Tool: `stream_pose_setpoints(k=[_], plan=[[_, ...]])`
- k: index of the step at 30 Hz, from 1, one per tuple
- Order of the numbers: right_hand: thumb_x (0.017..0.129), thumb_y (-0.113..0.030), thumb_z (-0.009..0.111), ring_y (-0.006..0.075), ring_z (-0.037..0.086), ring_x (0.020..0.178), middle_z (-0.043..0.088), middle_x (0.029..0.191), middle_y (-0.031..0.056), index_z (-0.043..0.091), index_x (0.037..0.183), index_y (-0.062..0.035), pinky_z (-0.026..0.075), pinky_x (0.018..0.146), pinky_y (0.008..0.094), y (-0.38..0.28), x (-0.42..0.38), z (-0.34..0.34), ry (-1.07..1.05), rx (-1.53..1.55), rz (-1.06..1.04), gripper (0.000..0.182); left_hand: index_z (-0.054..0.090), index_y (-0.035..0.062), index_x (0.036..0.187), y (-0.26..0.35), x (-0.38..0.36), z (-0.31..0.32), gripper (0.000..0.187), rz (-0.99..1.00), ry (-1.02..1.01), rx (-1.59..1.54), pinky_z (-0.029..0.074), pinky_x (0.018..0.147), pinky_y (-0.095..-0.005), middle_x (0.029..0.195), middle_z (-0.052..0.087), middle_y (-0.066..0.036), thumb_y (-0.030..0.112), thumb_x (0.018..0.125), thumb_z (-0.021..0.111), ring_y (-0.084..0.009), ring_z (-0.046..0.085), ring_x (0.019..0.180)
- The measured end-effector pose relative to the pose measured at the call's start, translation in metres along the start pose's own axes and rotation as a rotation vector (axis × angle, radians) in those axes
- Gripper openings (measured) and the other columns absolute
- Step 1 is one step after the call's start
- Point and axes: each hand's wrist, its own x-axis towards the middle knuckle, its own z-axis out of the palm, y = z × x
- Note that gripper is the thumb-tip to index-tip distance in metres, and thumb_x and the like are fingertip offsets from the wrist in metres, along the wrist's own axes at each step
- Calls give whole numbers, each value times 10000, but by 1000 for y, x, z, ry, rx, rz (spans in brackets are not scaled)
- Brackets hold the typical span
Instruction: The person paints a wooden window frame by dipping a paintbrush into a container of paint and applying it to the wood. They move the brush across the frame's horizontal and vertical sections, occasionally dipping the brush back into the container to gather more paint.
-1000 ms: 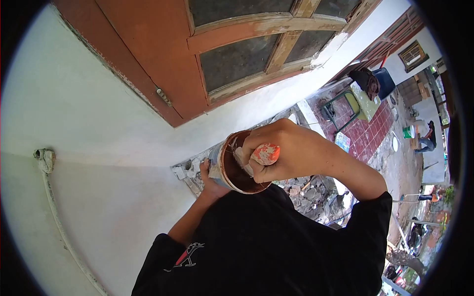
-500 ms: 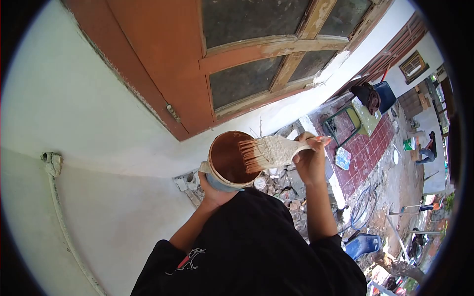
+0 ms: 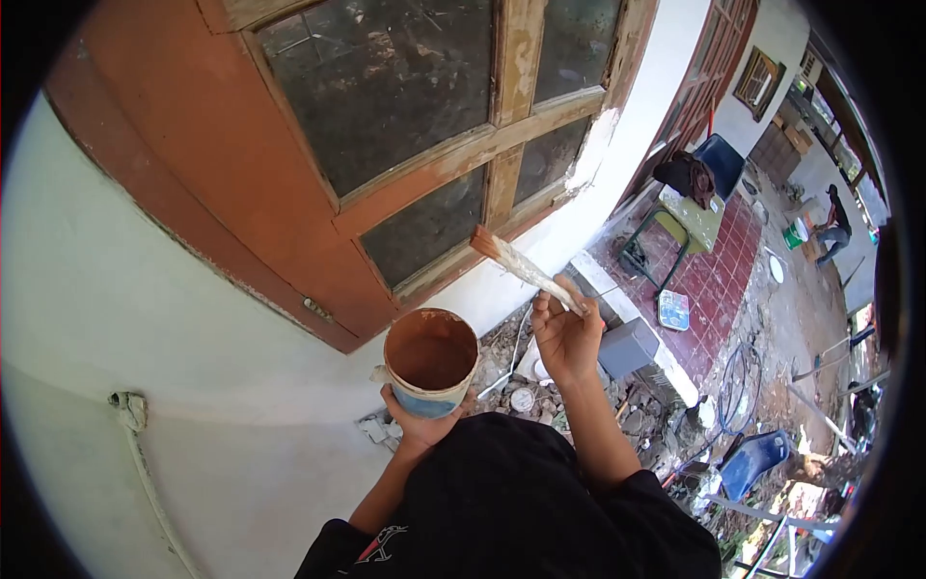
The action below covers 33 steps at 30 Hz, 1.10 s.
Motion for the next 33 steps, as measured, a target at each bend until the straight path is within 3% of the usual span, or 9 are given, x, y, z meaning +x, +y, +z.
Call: stream_pose_setpoints(k=[2, 5, 7, 10, 14, 17, 26, 30, 33], plan=[[1012, -340, 499, 249, 652, 993, 661, 1083, 162, 529, 1334, 39, 561, 873, 321, -7, 11, 3, 33, -58, -65, 498, 376, 112, 1507, 0, -5, 3, 1073, 38, 33, 55, 461, 1009, -480, 1444, 481, -163, 874, 758, 466, -375, 471, 1309], [1027, -317, 477, 256, 647, 1137, 636, 1258, 192, 479, 1428, 49, 536, 949, 337, -22, 32, 7, 17, -288, -243, 543, 383, 143, 1508, 3, -13, 14, 1040, -10, -121, -2, 473, 988, -451, 1447, 462, -126, 806, 742, 618, -348, 447, 1293], [1032, -315, 481, 254, 650, 1137, 655, 1235, 183, 471, 1434, 52, 528, 964, 339, -30, 46, 14, 42, -341, -327, 545, 404, 155, 1495, 7, -19, 17, 989, -18, -158, -66, 480, 988, -423, 1470, 427, -108, 708, 740, 724, -330, 427, 1287], [1054, -310, 460, 251, 656, 1142, 670, 1220, 177, 481, 1430, 50, 499, 1009, 359, -41, 66, 19, 53, -435, -453, 521, 415, 163, 1487, 13, -25, 16, 968, 23, -246, -66, 485, 992, -427, 1473, 423, -115, 687, 739, 738, -330, 426, 1289], [1056, -240, 511, 279, 681, 1093, 650, 1245, 222, 521, 1380, 95, 555, 931, 345, -44, 87, 33, 30, -502, -552, 466, 458, 174, 1458, 21, -32, 17, 920, 81, -270, -57, 501, 981, -429, 1449, 433, -127, 641, 730, 773, -329, 428, 1289], [1047, -185, 530, 272, 716, 993, 698, 1112, 223, 573, 1322, 104, 580, 889, 340, -36, 100, 45, 53, -546, -648, 402, 483, 176, 1436, 23, -35, 16, 884, 118, -239, -82, 505, 980, -420, 1430, 438, -125, 629, 734, 773, -319, 437, 1273], [1035, -138, 519, 251, 726, 944, 709, 1076, 217, 623, 1258, 107, 584, 893, 338, 9, 85, 47, -36, -579, -525, 347, 509, 183, 1414, 22, -41, 17, 855, 180, -191, -144, 502, 970, -416, 1421, 436, -113, 614, 728, 782, -299, 435, 1263], [1033, -144, 528, 246, 729, 929, 713, 1080, 211, 630, 1252, 101, 585, 885, 337, 21, 51, 56, -226, -717, -256, 344, 522, 193, 1408, 21, -38, 16, 837, 148, -186, -131, 498, 970, -412, 1419, 441, -103, 613, 731, 778, -292, 435, 1264], [1038, -149, 520, 254, 725, 961, 708, 1092, 208, 606, 1274, 107, 586, 886, 341, 20, 49, 52, -194, -652, -312, 358, 528, 206, 1405, 19, -38, 20, 825, 121, -144, -160, 498, 965, -411, 1418, 443, -96, 603, 728, 781, -290, 433, 1265]])
